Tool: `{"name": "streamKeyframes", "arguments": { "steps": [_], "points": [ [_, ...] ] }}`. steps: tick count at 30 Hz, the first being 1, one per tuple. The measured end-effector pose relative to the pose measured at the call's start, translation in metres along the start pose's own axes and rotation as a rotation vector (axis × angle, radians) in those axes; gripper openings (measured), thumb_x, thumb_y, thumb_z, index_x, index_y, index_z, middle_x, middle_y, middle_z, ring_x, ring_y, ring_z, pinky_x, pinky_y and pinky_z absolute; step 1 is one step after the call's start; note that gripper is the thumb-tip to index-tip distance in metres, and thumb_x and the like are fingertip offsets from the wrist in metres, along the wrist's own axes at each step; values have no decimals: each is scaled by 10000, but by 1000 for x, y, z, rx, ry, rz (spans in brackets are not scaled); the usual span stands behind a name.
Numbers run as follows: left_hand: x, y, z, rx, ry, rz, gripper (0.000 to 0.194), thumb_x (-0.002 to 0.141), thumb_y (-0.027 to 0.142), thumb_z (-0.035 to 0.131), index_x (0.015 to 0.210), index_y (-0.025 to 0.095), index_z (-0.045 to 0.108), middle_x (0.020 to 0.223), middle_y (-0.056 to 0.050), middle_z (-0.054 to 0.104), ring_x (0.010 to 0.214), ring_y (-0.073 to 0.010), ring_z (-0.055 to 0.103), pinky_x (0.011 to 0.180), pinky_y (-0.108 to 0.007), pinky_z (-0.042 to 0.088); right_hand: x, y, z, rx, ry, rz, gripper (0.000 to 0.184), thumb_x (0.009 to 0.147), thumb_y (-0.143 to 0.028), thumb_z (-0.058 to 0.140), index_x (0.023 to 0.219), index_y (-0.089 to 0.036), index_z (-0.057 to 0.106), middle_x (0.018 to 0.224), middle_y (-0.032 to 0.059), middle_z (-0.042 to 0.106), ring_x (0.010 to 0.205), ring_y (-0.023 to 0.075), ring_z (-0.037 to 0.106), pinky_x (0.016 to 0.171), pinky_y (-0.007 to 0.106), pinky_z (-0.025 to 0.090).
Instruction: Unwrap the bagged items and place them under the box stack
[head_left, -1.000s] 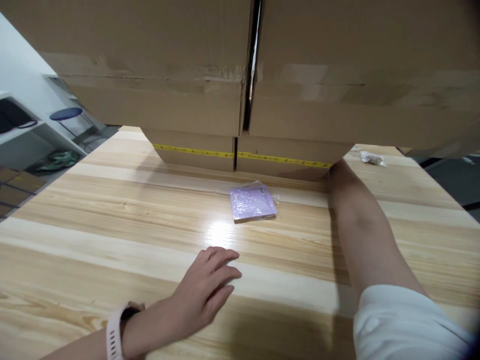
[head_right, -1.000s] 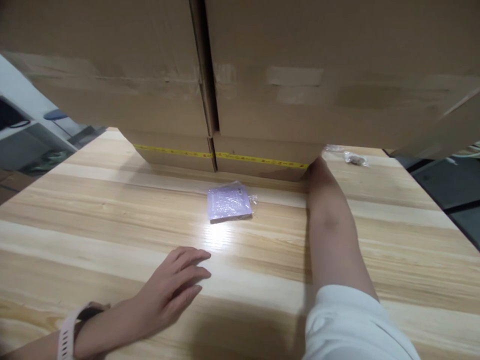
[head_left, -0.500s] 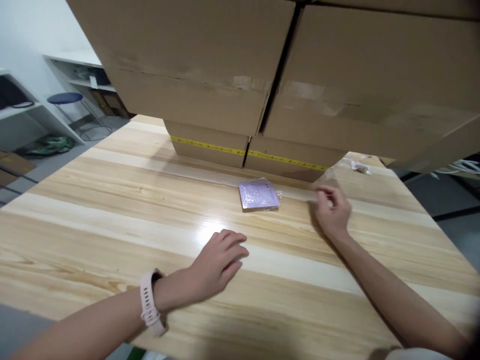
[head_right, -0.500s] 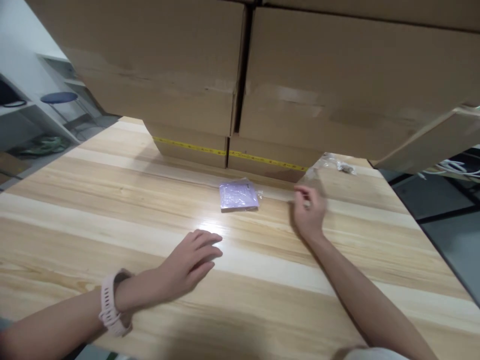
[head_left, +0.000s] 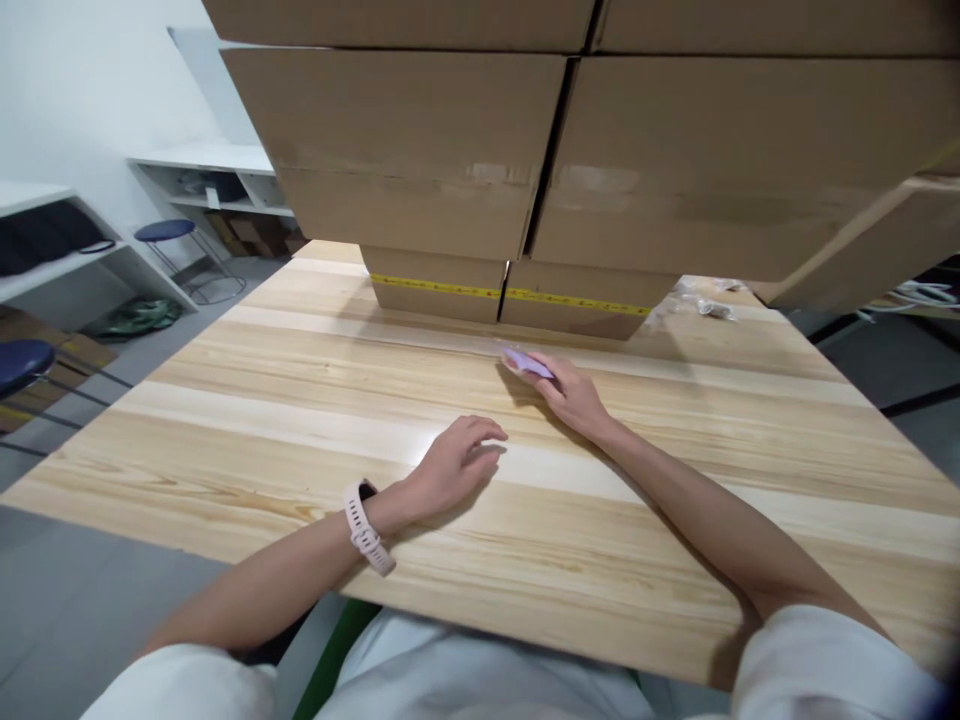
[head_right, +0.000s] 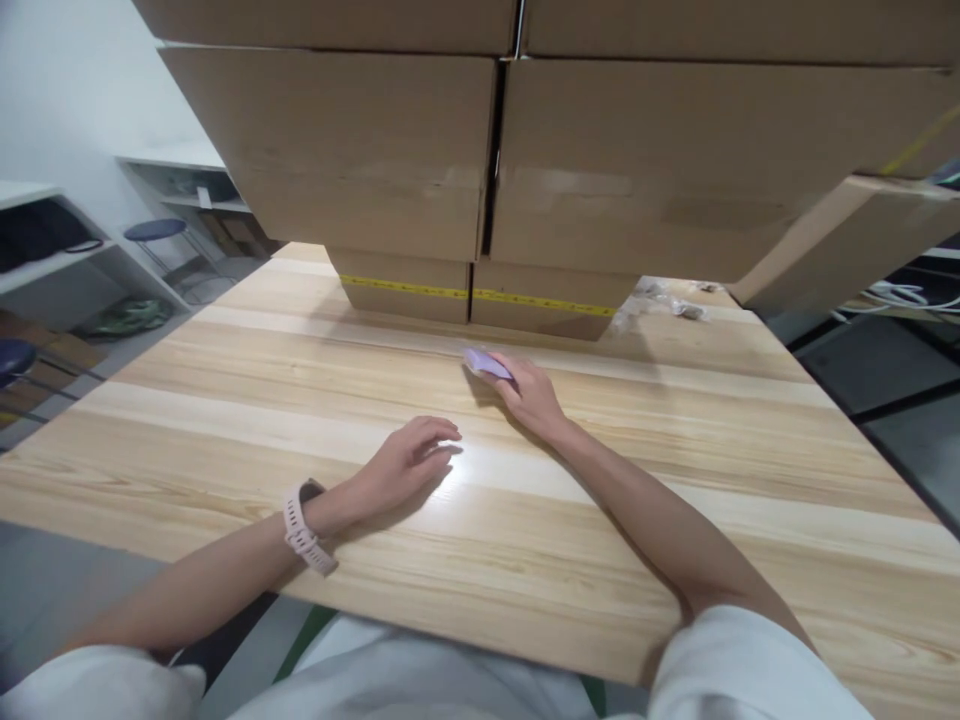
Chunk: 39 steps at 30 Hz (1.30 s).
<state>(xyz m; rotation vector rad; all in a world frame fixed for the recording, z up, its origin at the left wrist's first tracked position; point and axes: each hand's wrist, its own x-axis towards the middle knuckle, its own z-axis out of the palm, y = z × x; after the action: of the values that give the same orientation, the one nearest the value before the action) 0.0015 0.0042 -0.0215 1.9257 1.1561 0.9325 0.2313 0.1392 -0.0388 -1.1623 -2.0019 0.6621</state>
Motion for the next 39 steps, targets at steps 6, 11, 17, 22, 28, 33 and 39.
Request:
{"name": "streamKeyframes", "arguments": {
  "steps": [6, 11, 17, 22, 28, 33, 39],
  "points": [
    [6, -5, -7, -397, 172, -224, 452, 936, 318, 706, 1342, 214, 536, 1337, -125, 606, 1073, -198, 635, 980, -425, 536, -38, -31, 9, 807, 25, 465, 547, 885, -763, 605, 955, -226, 681, 883, 74, 734, 704, 216, 657, 603, 362, 577],
    [9, -4, -9, -666, 173, -260, 564, 887, 327, 784, 1368, 267, 496, 1387, -116, 580, 1118, -218, 647, 908, -401, 586, -50, -56, 18, 1067, -153, 616, 492, 877, -682, 676, 1050, -224, 716, 1013, 82, 764, 785, 221, 690, 596, 338, 590],
    [9, -3, -12, -648, 196, -359, 552, 838, 276, 809, 1287, 202, 496, 802, 29, 664, 640, -125, 661, 612, -273, 551, -52, -58, 16, 1136, -249, 564, 524, 789, -633, 807, 1087, -211, 720, 982, 85, 762, 772, 209, 684, 576, 308, 597],
    [12, -1, -26, -608, 229, -417, 595, 848, 338, 802, 1343, 182, 512, 595, 73, 625, 452, -103, 570, 456, -208, 424, -49, -52, 13, 1165, -248, 612, 387, 833, -457, 838, 1057, -171, 708, 903, 58, 744, 697, 160, 676, 546, 264, 603],
    [15, -5, -37, -667, 383, -417, 458, 816, 250, 816, 1211, 182, 595, 641, 53, 647, 503, -90, 568, 488, -201, 436, -41, -46, 10, 1165, -262, 706, 195, 996, -352, 649, 996, -162, 693, 820, 50, 716, 627, 141, 654, 546, 272, 633],
    [14, 0, -30, -879, 264, -501, 766, 674, 141, 918, 1346, 265, 571, 1256, -67, 672, 1001, -194, 694, 815, -326, 599, -46, -49, 12, 1139, -329, 683, 255, 986, -400, 658, 1079, -165, 691, 902, 73, 733, 693, 150, 677, 578, 266, 630],
    [14, -2, -20, -1038, 199, -558, 836, 693, 80, 893, 1432, 253, 543, 1416, -113, 599, 1119, -235, 652, 949, -364, 566, -57, -55, 19, 908, -478, 510, 544, 957, -684, 571, 1046, -159, 686, 874, 96, 711, 688, 190, 658, 669, 405, 637]
  ]
}}
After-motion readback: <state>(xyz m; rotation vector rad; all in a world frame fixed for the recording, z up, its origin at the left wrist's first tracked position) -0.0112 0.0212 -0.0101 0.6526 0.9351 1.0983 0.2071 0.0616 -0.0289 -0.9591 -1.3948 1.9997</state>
